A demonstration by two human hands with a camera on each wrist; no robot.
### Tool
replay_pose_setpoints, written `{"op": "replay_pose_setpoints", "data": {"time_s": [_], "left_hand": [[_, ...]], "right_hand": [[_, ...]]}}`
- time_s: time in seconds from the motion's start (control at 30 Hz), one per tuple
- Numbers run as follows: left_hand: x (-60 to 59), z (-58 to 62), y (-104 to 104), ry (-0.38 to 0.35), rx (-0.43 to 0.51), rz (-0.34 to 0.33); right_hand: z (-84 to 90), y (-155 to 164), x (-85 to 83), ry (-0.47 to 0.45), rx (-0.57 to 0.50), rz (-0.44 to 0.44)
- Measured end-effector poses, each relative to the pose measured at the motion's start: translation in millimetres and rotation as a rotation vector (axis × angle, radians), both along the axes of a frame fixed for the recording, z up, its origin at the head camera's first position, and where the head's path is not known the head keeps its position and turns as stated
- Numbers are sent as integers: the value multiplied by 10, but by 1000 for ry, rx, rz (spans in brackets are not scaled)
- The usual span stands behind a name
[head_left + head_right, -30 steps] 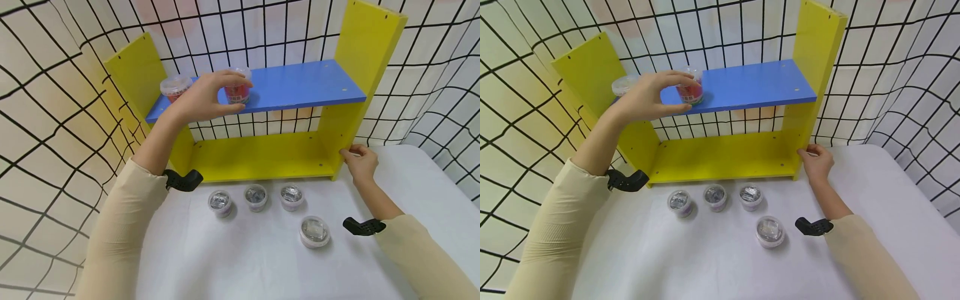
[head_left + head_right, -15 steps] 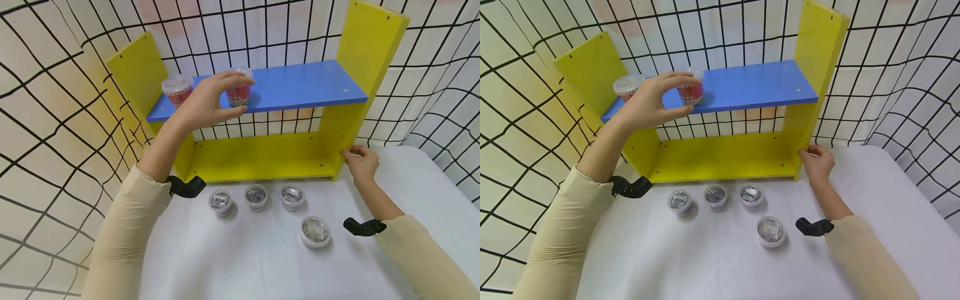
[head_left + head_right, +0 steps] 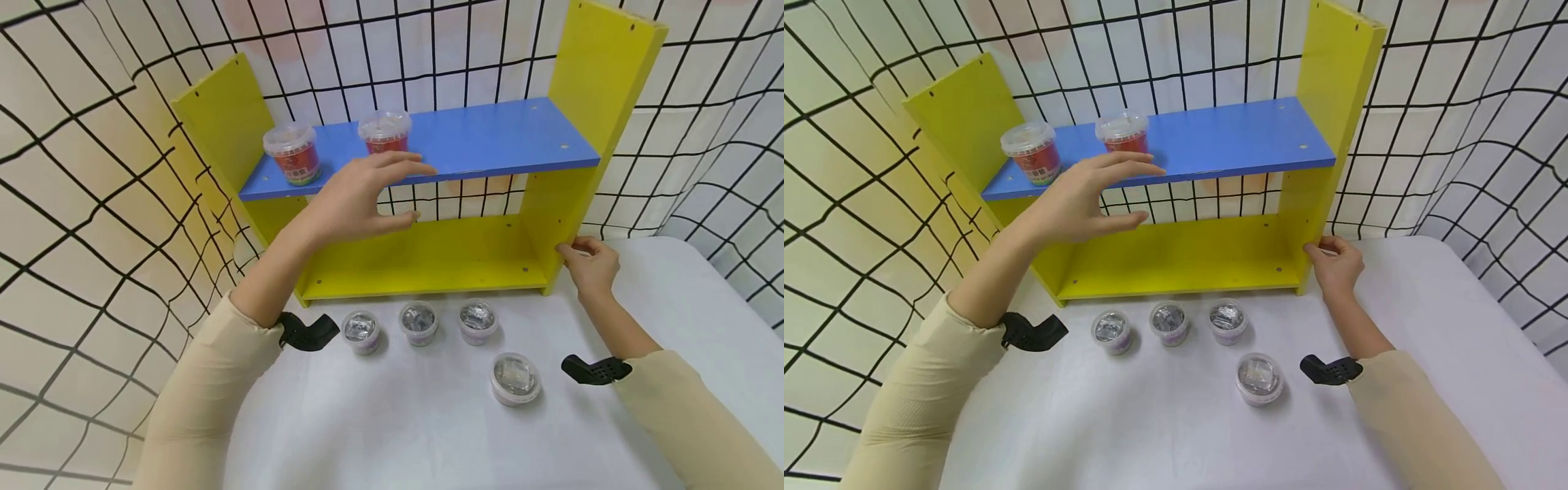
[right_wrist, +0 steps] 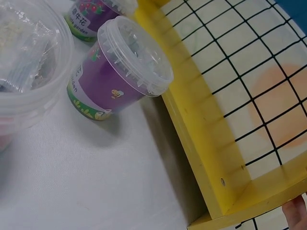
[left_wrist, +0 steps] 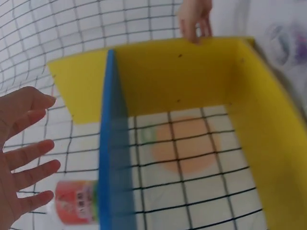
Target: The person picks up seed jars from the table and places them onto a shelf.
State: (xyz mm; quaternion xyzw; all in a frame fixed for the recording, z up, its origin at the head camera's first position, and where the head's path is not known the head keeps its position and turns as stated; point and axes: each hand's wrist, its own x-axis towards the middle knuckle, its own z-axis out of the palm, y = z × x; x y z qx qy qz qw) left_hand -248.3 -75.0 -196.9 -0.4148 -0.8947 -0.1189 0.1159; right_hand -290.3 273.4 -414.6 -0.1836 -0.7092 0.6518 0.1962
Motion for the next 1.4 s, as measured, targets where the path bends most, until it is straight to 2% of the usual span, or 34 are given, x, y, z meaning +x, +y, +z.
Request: {"op": "replay_pose_setpoints", "data": {"time_s": [0.23, 0.43, 0.57, 0.73, 0.93, 1.1, 1.3, 1.4], "left_hand": [[60, -279, 65, -76, -61, 26], [66, -408, 89, -112, -51, 44], [76, -516, 137, -158, -76, 81], [100, -757, 261, -194, -130, 109], [162, -1141, 483, -280, -147, 78], [245, -1457, 684, -324, -169, 42], [340, -1668, 905, -359, -152, 0], [402, -1774, 1029, -354, -179, -17]], "right_hand": [[5, -6, 1, -1, -3, -2], [8, -9, -3, 11, -36, -3], [10, -12, 0, 18, -55, -5], [6, -8, -1, 4, -43, -2], [1, -6, -15, -1, -25, -5], [-5, -12, -31, 5, -29, -8], [-6, -9, -27, -6, -15, -7], [-6, -5, -14, -13, -3, -4]]}}
